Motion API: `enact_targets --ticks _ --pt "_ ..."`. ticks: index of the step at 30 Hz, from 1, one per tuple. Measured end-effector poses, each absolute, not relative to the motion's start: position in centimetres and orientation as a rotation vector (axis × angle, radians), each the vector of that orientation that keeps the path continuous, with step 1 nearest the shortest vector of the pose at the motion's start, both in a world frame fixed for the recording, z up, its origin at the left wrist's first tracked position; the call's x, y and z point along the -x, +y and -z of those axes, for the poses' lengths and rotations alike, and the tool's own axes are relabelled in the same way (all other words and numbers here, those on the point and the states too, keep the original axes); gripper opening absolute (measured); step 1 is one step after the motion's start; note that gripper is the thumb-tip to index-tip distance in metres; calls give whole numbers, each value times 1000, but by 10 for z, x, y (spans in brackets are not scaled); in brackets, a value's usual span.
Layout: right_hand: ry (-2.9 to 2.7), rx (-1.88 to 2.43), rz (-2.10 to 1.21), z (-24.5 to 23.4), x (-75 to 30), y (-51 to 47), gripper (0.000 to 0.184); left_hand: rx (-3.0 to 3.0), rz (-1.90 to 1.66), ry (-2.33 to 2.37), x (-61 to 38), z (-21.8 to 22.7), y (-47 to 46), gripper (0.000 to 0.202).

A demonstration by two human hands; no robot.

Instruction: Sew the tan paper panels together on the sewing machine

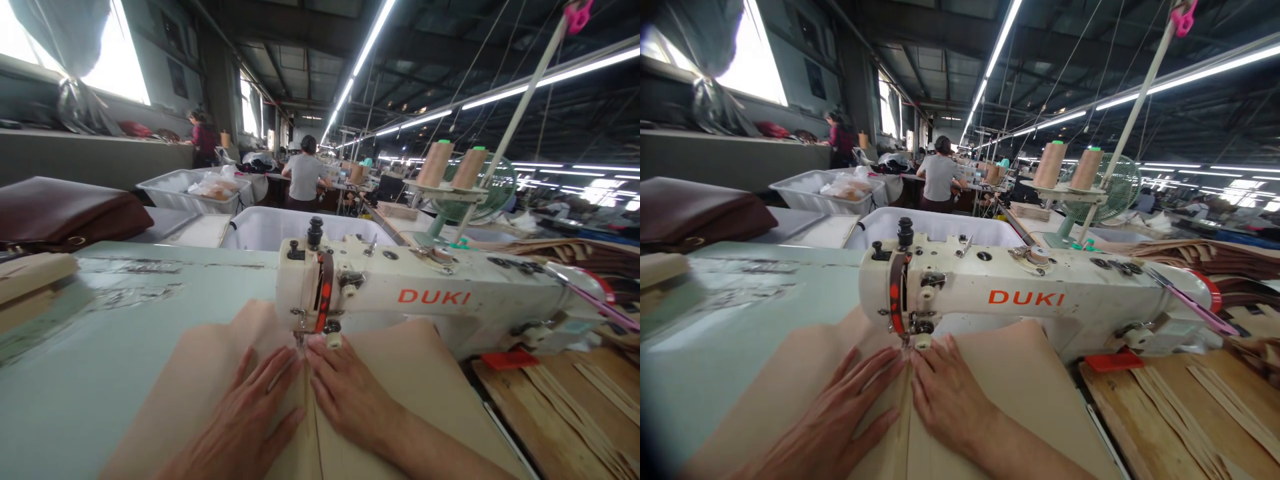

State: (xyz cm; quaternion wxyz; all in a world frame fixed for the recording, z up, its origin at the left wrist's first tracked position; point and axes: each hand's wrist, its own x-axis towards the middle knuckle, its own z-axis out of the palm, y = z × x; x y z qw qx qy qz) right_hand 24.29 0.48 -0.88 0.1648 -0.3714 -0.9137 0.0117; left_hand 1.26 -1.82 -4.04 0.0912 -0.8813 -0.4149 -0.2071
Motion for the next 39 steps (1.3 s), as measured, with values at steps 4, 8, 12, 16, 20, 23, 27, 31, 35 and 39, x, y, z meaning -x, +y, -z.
enact_targets --ticks 4,8,12,16,20,23,27,31,35,39 --pt "-2588 1085 -17 10 -241 2 43 2599 627 -1191 -12 33 -21 61" --pt "-2582 1117 -11 11 -240 -1 44 2536 648 -1106 -11 27 -23 59" --pt "-2615 1097 -18 9 -241 -1 46 2488 651 -1091 -10 29 -20 60" --pt "-2614 1102 -8 11 -243 -1 47 2525 624 -1074 -7 30 -18 60" --pt "-2603 1099 -1 16 -242 6 46 2611 570 -1134 -7 29 -13 61" --pt "-2594 1098 -12 7 -237 6 45 2694 490 -1216 -9 24 -10 55" --pt "-2353 1142 -62 -16 -240 -43 37 2719 424 -1318 -8 10 -37 54" --pt "-2182 1398 -466 -4 -265 -137 37 2633 602 -1191 -9 10 -112 61" --pt "-1942 1549 -919 45 -268 -191 35 2536 730 -998 -25 50 -175 61" --pt "-1474 1064 -1619 58 -250 -187 56 2454 824 -1129 -44 79 -190 42"
